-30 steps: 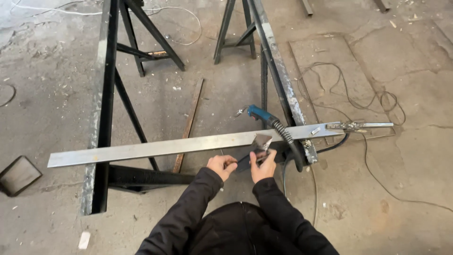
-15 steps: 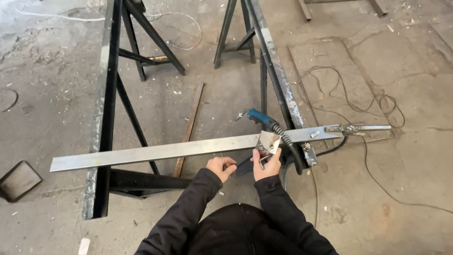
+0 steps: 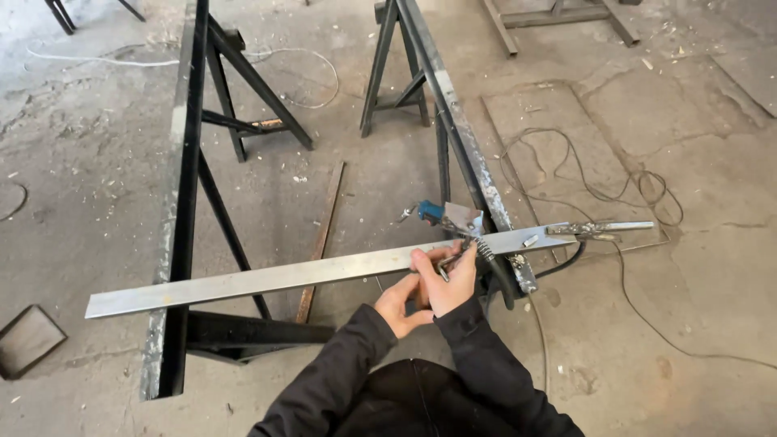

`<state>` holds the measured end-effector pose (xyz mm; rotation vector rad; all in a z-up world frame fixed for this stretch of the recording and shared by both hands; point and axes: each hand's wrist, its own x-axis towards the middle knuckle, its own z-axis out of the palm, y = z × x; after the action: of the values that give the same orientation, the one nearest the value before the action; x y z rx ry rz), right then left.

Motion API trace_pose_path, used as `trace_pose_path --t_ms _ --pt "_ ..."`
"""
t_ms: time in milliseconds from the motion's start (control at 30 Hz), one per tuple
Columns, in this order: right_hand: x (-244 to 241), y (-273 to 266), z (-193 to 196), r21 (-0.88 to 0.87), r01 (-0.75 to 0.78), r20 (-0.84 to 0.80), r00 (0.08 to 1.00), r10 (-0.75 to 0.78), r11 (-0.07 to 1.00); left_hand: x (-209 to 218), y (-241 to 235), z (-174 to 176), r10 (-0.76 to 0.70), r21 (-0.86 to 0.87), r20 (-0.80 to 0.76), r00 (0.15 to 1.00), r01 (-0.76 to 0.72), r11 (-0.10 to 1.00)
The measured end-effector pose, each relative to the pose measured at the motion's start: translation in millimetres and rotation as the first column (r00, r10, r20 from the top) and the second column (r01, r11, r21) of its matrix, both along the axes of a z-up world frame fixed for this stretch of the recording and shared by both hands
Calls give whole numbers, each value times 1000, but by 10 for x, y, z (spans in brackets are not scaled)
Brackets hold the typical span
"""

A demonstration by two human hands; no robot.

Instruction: The person grinds a small metal piece on a bench grinder, carries it to a workbench and marks a flat metal bar with a pencil against a paper template. They then hold the piece against the bar, heat it with a gas torch, and hammer it in place using a wooden block and a hammer.

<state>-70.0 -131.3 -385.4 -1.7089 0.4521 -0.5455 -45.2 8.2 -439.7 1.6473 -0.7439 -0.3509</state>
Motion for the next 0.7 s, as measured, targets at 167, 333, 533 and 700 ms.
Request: trace_pose_path --t_ms 167,333,533,700 --pt "39 -72 729 127 -264 208 950 234 956 -122 -38 727 91 -88 15 996 -89 992" --pt "135 -176 1248 123 -406 360 869 341 905 -189 -64 1479 199 -160 104 975 -181 970" --pt "122 -258 1470 128 -464 487 799 352 876 -314 -126 2033 283 -266 169 944 -233 935" --pt "-3 -241 1707 47 -391 476 818 324 919 -174 -243 1902 148 -448 192 970 -48 893"
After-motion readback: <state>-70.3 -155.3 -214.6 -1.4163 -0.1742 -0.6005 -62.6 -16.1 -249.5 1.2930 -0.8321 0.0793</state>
